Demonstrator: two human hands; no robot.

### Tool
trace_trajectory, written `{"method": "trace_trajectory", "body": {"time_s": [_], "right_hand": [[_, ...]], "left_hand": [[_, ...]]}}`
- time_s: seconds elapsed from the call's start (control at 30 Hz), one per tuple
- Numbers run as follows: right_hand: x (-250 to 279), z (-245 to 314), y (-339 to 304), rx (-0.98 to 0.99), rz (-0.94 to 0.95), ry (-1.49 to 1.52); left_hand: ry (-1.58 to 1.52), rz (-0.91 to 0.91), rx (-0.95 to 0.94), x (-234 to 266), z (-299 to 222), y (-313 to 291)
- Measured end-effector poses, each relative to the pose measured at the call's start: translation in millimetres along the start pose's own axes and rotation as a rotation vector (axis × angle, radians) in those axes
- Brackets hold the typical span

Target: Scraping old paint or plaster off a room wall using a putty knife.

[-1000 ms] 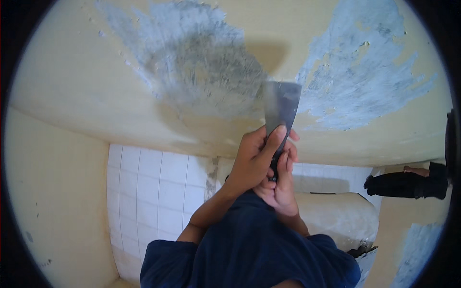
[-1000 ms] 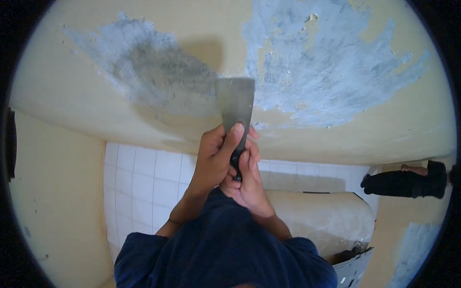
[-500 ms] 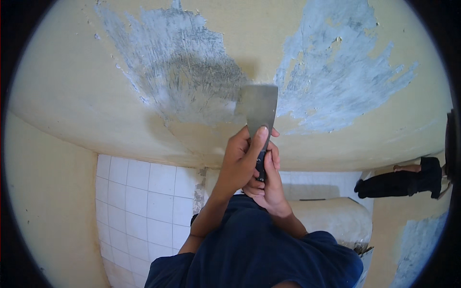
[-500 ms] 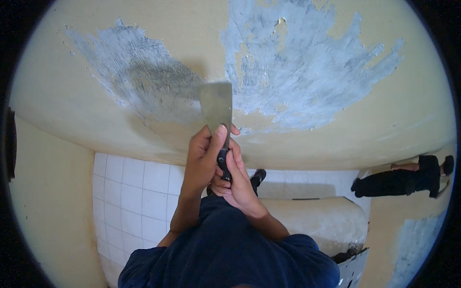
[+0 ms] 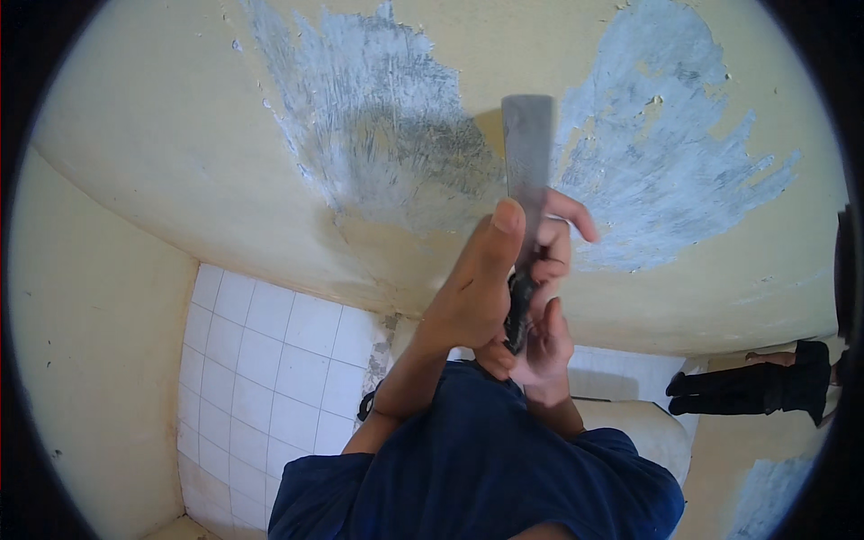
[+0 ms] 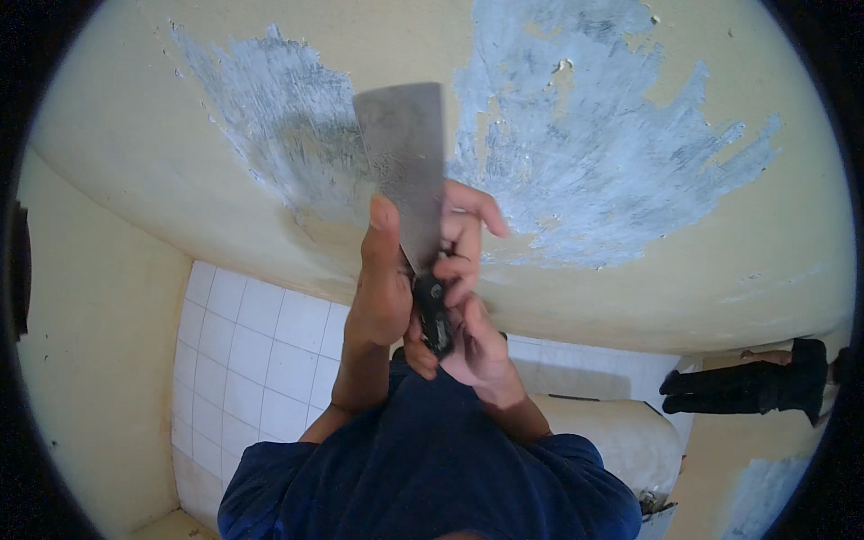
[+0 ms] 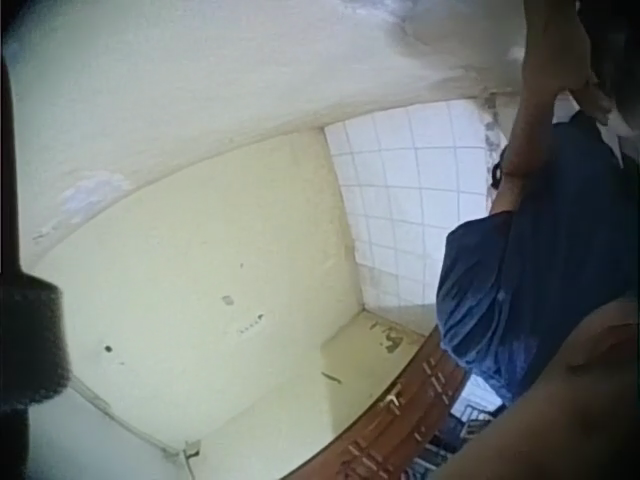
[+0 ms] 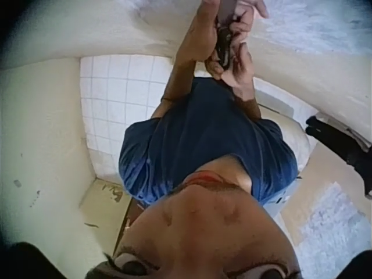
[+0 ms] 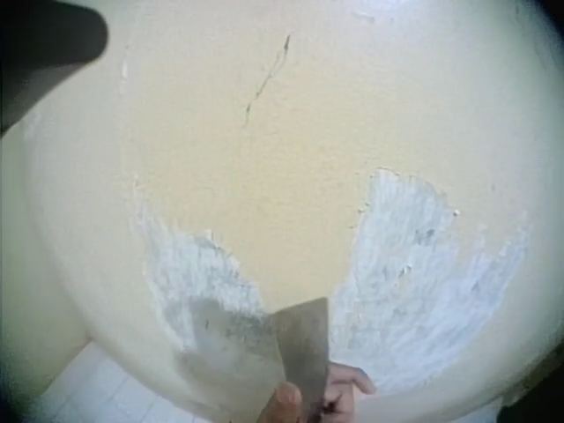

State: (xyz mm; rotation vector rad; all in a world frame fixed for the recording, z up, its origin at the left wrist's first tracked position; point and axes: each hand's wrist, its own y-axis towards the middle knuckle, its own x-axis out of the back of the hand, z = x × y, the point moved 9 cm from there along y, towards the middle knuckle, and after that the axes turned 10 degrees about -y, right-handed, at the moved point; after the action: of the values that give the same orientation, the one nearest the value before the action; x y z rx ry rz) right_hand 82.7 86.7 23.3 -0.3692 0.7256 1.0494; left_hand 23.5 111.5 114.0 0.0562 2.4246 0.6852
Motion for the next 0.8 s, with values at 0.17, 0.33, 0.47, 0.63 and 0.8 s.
{"method": "trace_trajectory", "body": {"time_s": [0.17,0.33,0.47,0.63,0.8], "right_hand": [[-13.3,16.7,9.3,0.157,0.193,0.227],[9.7,-12.6,12.2,-0.04,-0.093,0.166],[0.6,-17.4,3.7,-0.075,0.04,0.169],[-24.7,-22.8,-5.4,-0.083,0.403,0.669],[-13.0,-33.3,-5.7,-0.089,0.211,0.622]], "left_hand": [[-0.203,-0.1,0.145,2.4,23.0,-12.0],[0.271,-0.247,0.209,26.5,24.3,-28.5],[0.15,-0.321,0.239,31.2,30.6,-36.1],[0.145,-0.235,0.104,31.1,29.8,-30.8],[-0.065,-0.302,0.265,25.7,34.2,-48.5]]}}
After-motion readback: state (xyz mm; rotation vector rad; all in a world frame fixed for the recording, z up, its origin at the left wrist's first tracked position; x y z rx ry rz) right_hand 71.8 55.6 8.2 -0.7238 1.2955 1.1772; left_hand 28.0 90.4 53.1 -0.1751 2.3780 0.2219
